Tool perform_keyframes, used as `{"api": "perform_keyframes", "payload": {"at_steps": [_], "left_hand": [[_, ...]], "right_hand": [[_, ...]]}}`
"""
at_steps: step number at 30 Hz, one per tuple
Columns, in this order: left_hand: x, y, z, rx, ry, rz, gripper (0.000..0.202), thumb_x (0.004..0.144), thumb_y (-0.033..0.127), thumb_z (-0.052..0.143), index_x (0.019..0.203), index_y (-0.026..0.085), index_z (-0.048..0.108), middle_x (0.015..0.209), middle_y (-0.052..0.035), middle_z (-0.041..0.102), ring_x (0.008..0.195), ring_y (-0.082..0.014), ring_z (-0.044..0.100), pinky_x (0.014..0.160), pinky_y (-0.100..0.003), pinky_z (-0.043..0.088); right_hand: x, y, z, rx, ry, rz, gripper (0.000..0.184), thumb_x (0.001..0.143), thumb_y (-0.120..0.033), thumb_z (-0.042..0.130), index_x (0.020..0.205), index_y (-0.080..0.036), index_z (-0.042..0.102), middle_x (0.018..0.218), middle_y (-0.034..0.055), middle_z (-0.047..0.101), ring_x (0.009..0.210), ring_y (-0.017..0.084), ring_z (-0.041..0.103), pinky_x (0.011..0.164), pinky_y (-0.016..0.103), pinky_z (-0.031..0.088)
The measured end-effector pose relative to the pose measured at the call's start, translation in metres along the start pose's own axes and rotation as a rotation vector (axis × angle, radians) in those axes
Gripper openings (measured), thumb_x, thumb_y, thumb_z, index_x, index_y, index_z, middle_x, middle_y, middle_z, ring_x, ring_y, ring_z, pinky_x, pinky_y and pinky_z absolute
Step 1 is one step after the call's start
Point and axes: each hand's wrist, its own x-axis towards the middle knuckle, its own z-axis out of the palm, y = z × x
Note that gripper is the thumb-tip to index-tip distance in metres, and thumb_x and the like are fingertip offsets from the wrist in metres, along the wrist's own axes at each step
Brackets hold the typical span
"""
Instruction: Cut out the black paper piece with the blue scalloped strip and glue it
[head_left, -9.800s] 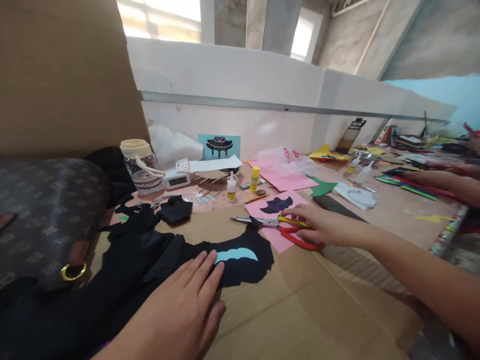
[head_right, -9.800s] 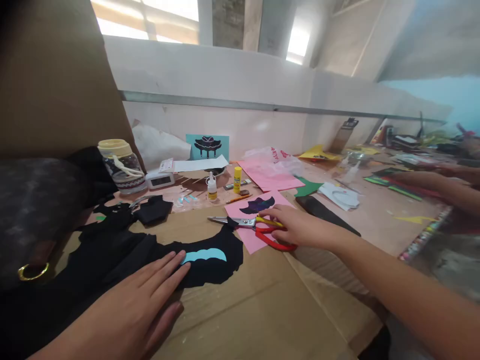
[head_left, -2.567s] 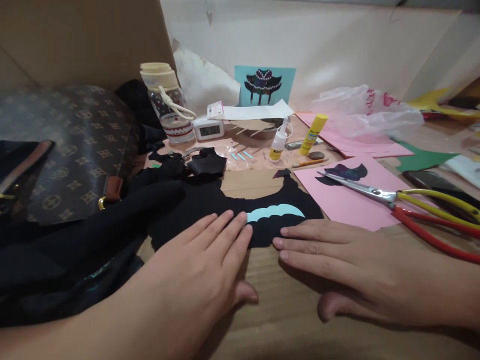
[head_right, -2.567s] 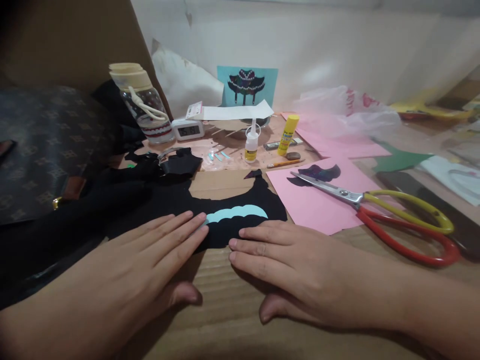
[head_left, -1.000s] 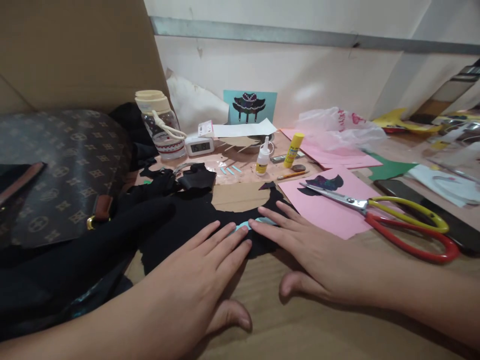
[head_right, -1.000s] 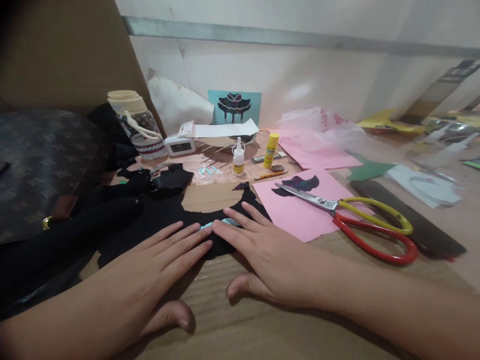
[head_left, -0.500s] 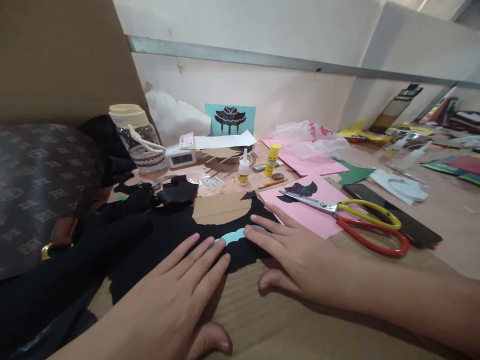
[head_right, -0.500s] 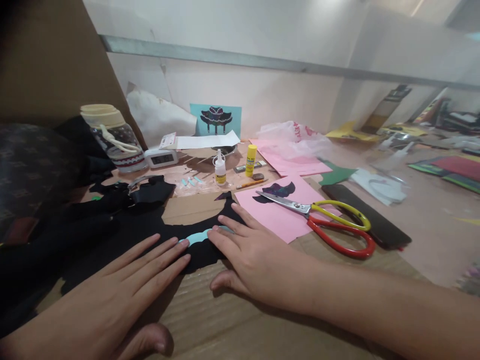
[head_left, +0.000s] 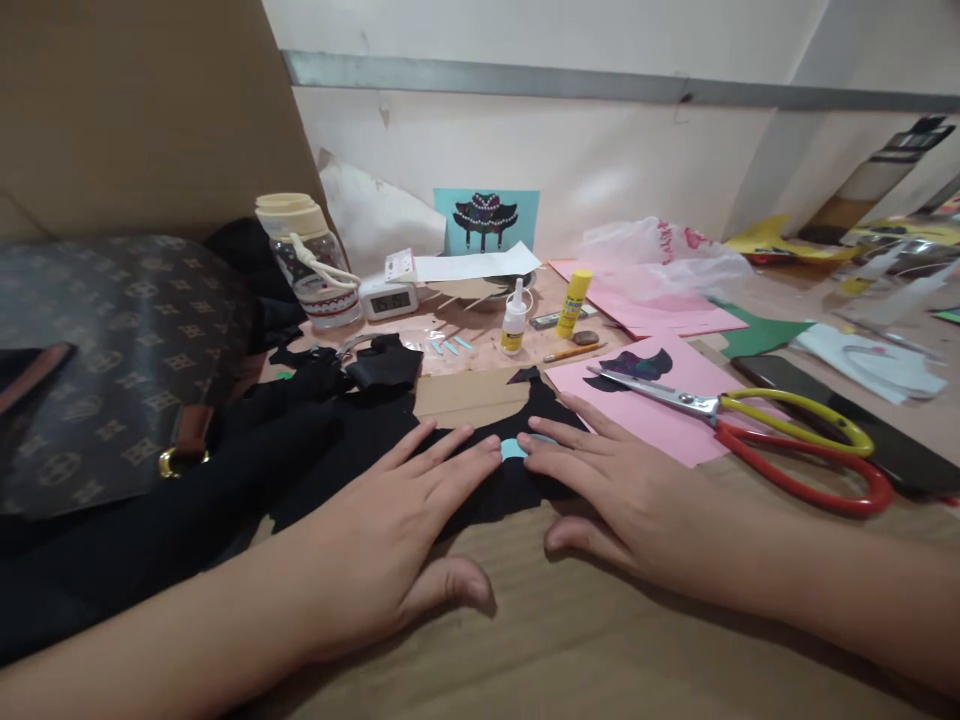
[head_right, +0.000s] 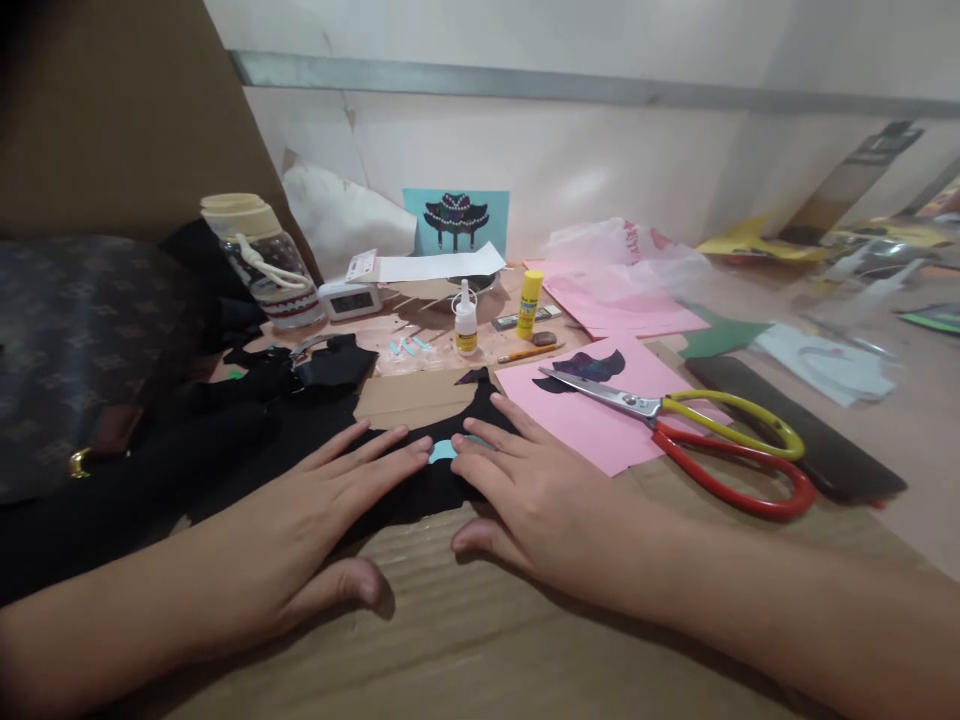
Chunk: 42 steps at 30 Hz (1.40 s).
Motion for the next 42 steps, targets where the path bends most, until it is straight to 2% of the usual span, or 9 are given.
{"api": "perform_keyframes", "payload": {"at_steps": [4,6,10,16,21,30,36,39,42], "left_hand": [[-0.005,0.005,0.0,0.101,0.017,0.019,0.087,0.095,0.074,0.04,0.148,0.006,0.047,0.152,-0.0183,0.053,0.144,-0.0322,0.046,0.125,-0.049,0.025],[-0.009,0.012,-0.004,0.214,0.039,0.042,0.087,0.095,0.075,0.039,0.143,0.004,0.054,0.148,-0.0187,0.057,0.139,-0.0322,0.053,0.123,-0.046,0.03],[-0.012,0.025,-0.014,0.397,0.059,0.054,0.093,0.091,0.079,0.04,0.132,-0.001,0.065,0.137,-0.024,0.064,0.127,-0.0358,0.064,0.111,-0.047,0.045],[-0.015,0.04,-0.018,0.469,0.092,-0.001,0.094,0.078,0.083,0.06,0.119,0.0,0.074,0.124,-0.0237,0.071,0.113,-0.0397,0.071,0.098,-0.044,0.058],[-0.022,0.044,-0.013,0.464,0.077,-0.011,0.09,0.08,0.083,0.059,0.118,0.003,0.076,0.121,-0.024,0.073,0.11,-0.039,0.073,0.098,-0.043,0.059],[-0.034,0.047,-0.011,0.43,-0.039,-0.048,0.08,0.08,0.076,0.065,0.122,0.008,0.075,0.12,-0.0242,0.073,0.111,-0.0401,0.072,0.104,-0.046,0.054],[-0.033,0.038,-0.013,0.36,0.079,-0.029,0.072,0.095,0.069,0.048,0.121,0.007,0.074,0.125,-0.0231,0.072,0.114,-0.0384,0.07,0.106,-0.048,0.05],[-0.024,0.032,-0.016,0.326,0.122,-0.044,0.081,0.092,0.075,0.046,0.125,0.005,0.07,0.136,-0.0242,0.065,0.126,-0.0386,0.063,0.111,-0.049,0.046],[-0.018,0.03,-0.015,0.326,0.106,-0.068,0.088,0.086,0.078,0.052,0.124,0.001,0.069,0.136,-0.0265,0.065,0.129,-0.0404,0.061,0.11,-0.05,0.048]], "right_hand": [[-0.002,0.002,0.001,0.005,-0.007,0.006,0.046,0.101,-0.045,0.052,0.124,-0.006,0.063,0.129,0.0242,0.07,0.127,0.038,0.063,0.113,0.064,0.044],[-0.002,0.002,0.001,0.013,-0.004,0.005,0.045,0.101,-0.045,0.053,0.123,-0.007,0.064,0.129,0.0235,0.071,0.127,0.037,0.063,0.114,0.062,0.043],[-0.002,0.003,0.001,0.011,-0.019,0.029,0.043,0.101,-0.043,0.054,0.124,-0.008,0.064,0.132,0.0224,0.07,0.129,0.037,0.063,0.113,0.063,0.045],[-0.001,0.002,-0.002,-0.01,-0.025,0.031,0.042,0.104,-0.042,0.046,0.122,-0.009,0.067,0.131,0.0231,0.07,0.128,0.037,0.064,0.105,0.065,0.052],[-0.002,0.001,-0.004,-0.013,-0.037,0.044,0.042,0.105,-0.043,0.044,0.121,-0.011,0.067,0.132,0.021,0.07,0.128,0.037,0.064,0.095,0.061,0.06],[0.0,0.002,-0.004,0.014,-0.08,0.079,0.037,0.103,-0.041,0.049,0.12,-0.013,0.067,0.137,0.0181,0.068,0.132,0.035,0.061,0.104,0.062,0.054],[-0.001,0.002,-0.002,0.044,-0.076,0.082,0.028,0.1,-0.035,0.056,0.115,-0.014,0.069,0.138,0.0175,0.067,0.134,0.035,0.059,0.116,0.064,0.042],[-0.003,0.003,-0.001,0.061,-0.05,0.077,0.026,0.099,-0.034,0.058,0.113,-0.014,0.069,0.137,0.0181,0.068,0.134,0.034,0.059,0.116,0.062,0.042],[-0.004,0.004,0.002,0.054,-0.043,0.075,0.026,0.1,-0.034,0.057,0.115,-0.015,0.068,0.138,0.0164,0.068,0.135,0.033,0.058,0.118,0.062,0.04]]}}
